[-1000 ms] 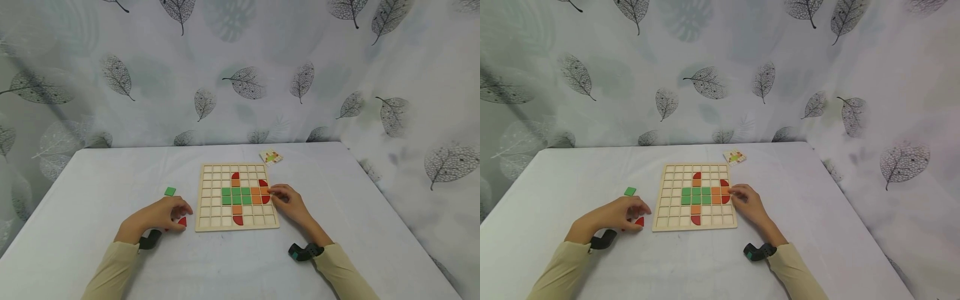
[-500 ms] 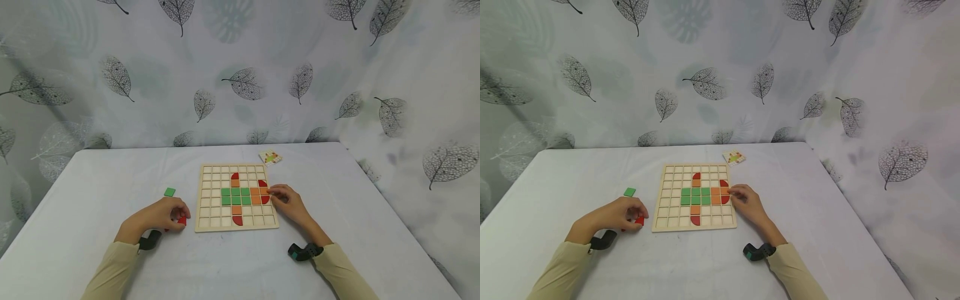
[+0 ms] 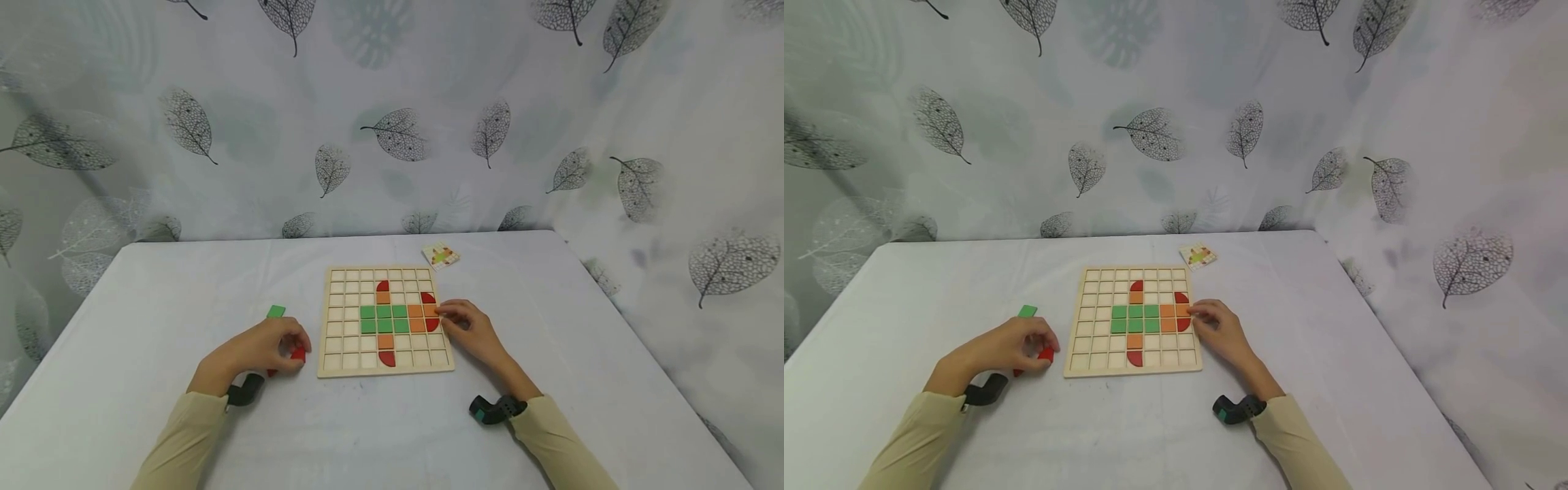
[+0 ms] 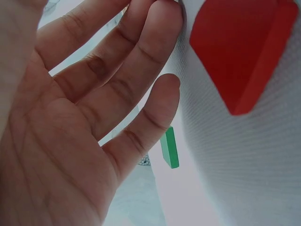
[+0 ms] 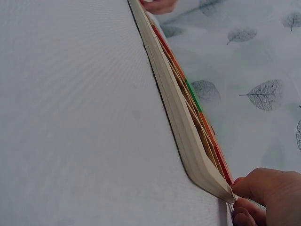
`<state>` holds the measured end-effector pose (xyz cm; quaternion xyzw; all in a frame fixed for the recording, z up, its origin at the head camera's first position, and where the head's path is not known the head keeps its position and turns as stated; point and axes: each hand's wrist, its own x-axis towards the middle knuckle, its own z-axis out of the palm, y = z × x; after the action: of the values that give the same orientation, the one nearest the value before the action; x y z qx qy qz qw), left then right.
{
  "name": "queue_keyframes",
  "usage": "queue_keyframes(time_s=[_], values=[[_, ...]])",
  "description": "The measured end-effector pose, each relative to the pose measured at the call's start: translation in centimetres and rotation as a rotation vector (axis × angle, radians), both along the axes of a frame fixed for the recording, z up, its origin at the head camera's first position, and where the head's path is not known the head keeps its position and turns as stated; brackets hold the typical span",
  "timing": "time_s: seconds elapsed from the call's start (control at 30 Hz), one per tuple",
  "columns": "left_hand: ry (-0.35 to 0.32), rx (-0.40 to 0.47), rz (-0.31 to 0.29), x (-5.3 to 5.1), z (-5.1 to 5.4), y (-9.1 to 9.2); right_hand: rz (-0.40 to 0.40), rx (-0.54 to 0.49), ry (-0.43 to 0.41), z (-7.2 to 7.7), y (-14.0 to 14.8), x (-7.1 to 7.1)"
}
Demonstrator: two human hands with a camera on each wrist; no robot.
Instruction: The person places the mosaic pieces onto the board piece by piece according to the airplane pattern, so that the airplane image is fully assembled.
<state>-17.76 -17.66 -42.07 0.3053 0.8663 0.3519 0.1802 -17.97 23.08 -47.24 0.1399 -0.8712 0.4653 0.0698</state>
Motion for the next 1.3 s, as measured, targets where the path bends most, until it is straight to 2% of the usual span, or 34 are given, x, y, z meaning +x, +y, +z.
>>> queue_keyframes(time_s=[0.1,0.23,0.33,0.5,0.67,0.87,1.1,1.2,1.3], values=[[0.027,0.009,-0.009,-0.1,0.0,0.0,0.001,0.005,0.0,0.7,-0.4,0.3],[0.115,0.009,-0.038,-0.5,-0.1,0.2,0.023,-0.012,-0.003,2.3,-0.9,1.1],[0.156,-0.003,-0.044,-0.8,-0.1,0.4,0.021,-0.006,-0.002,2.2,-0.8,1.1],[0.151,-0.023,-0.017,-1.2,0.1,1.1,0.006,0.006,0.002,0.2,0.0,0.1],[0.15,-0.038,-0.002,-1.7,0.3,1.9,0.018,-0.015,0.001,-0.3,0.3,-0.2],[0.179,-0.002,-0.03,-2.5,0.4,2.8,0.02,-0.007,0.021,-0.1,0.2,-0.1],[0.198,-0.007,-0.038,-3.2,0.5,3.8,-0.002,0.002,-0.006,0.1,0.0,0.0],[0.206,-0.01,-0.031,-3.3,0.6,4.1,-0.005,-0.001,-0.003,0.8,-0.5,0.4],[0.208,-0.003,-0.028,-3.5,0.6,4.4,0.002,-0.013,-0.003,2.1,-1.0,1.0]])
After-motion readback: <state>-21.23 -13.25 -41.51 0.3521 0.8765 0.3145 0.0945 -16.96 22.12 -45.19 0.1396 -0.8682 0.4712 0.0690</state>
